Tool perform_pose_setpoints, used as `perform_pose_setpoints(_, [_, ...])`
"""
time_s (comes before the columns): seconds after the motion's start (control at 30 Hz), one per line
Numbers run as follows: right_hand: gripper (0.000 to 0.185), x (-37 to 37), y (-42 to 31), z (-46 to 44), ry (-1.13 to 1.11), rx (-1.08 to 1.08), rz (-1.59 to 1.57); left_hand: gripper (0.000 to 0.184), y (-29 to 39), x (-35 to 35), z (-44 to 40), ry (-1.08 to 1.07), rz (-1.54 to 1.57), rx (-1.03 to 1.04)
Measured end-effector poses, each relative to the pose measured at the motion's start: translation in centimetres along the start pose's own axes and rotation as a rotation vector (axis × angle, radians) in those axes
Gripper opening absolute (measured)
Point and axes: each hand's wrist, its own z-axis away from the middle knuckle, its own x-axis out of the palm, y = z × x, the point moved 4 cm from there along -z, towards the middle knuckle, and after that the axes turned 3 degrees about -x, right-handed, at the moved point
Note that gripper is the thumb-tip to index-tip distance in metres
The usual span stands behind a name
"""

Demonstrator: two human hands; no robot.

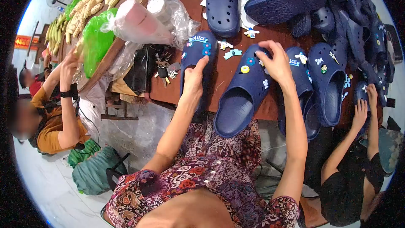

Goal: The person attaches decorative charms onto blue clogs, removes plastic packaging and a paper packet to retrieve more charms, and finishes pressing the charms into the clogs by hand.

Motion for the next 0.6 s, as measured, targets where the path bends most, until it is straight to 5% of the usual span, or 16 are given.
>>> perform_pose_setpoints(0.07, [0.047, -0.1, -0.1, 1.4, 0.002, 0.002, 0.090, 0.032, 0.6, 0.4, 0.3, 0.038, -0.038, 0.152])
perform_pose_setpoints(0.17, [0.060, 0.8, 1.4, 2.5, 0.011, 0.010, 0.075, 0.040, -0.1, 0.0, -0.2, -0.003, -0.024, 0.112])
perform_pose_setpoints(0.43, [0.059, 1.7, -0.4, 1.7, -0.025, 0.073, 0.033, 0.049, 0.5, 0.4, 0.9, -0.051, 0.013, 0.114])
perform_pose_setpoints(0.6, [0.056, 2.0, -0.3, 1.5, -0.031, 0.080, 0.046, 0.049, 0.1, -0.5, 3.6, -0.049, -0.314, 0.213])
